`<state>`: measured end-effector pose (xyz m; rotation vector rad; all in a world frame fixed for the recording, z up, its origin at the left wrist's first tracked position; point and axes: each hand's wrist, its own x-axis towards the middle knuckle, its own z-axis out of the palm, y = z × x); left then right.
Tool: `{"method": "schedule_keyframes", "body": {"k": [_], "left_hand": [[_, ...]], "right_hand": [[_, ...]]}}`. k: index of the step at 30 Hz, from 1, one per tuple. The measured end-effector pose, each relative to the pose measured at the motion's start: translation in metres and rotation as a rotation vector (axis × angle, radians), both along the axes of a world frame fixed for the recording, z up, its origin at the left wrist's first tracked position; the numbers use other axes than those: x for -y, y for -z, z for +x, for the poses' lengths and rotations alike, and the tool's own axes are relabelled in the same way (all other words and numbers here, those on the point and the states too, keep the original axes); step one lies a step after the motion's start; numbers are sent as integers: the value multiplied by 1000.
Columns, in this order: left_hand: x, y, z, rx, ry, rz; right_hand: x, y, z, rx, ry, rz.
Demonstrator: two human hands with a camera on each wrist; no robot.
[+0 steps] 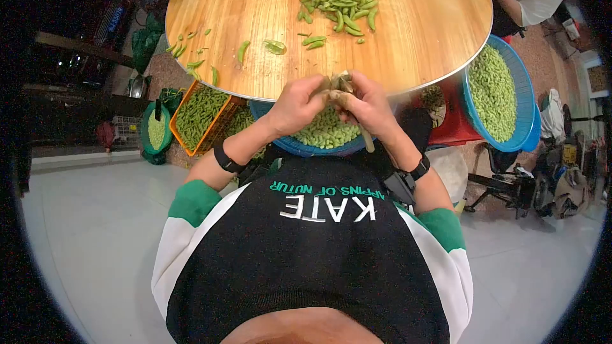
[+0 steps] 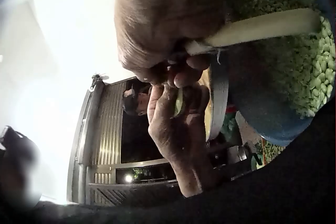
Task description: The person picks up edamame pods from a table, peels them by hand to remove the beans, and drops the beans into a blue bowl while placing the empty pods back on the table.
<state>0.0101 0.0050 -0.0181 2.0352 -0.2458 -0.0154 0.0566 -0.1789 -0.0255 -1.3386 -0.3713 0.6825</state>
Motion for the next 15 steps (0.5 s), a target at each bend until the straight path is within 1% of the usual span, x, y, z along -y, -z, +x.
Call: {"method": "schedule_keyframes", "body": {"k": [1,3,4,5,6,7,8,10,11,12,13,14,15], "left_hand": [[2,-1,1,83,-46,110],[5,1,5,117,-50,105],[6,1,5,148,-56,95],[6,1,6,149,-55,96],[5,-2,7,97,-33,52],[5,-5,7,45,-11,7],[2,-3,9,46,-8,6],[-9,-5,15,-241,211,-385],[-17,-13,15,-513,250,-409],[-20,-9,15,-516,249,-408],[-23,-4,16,-575,292,-450],[-25,-1,17,-632,337,-491],[-25,-2,15,-633,334,-489]], "right_hand": [[-3,1,-1,2,1,2],[-8,4,-4,171,97,-51],[-6,4,-5,170,99,-51],[-3,3,-5,98,110,-50],[-2,2,-3,28,120,-48],[0,-1,-4,30,121,-48],[2,-4,-5,41,87,-28],[7,-5,-7,49,58,-11],[8,-2,-8,179,9,-36],[8,3,-10,308,-42,-60],[8,13,-6,498,-47,-126],[10,16,-3,499,-48,-123],[11,12,-2,490,-78,-109]]}}
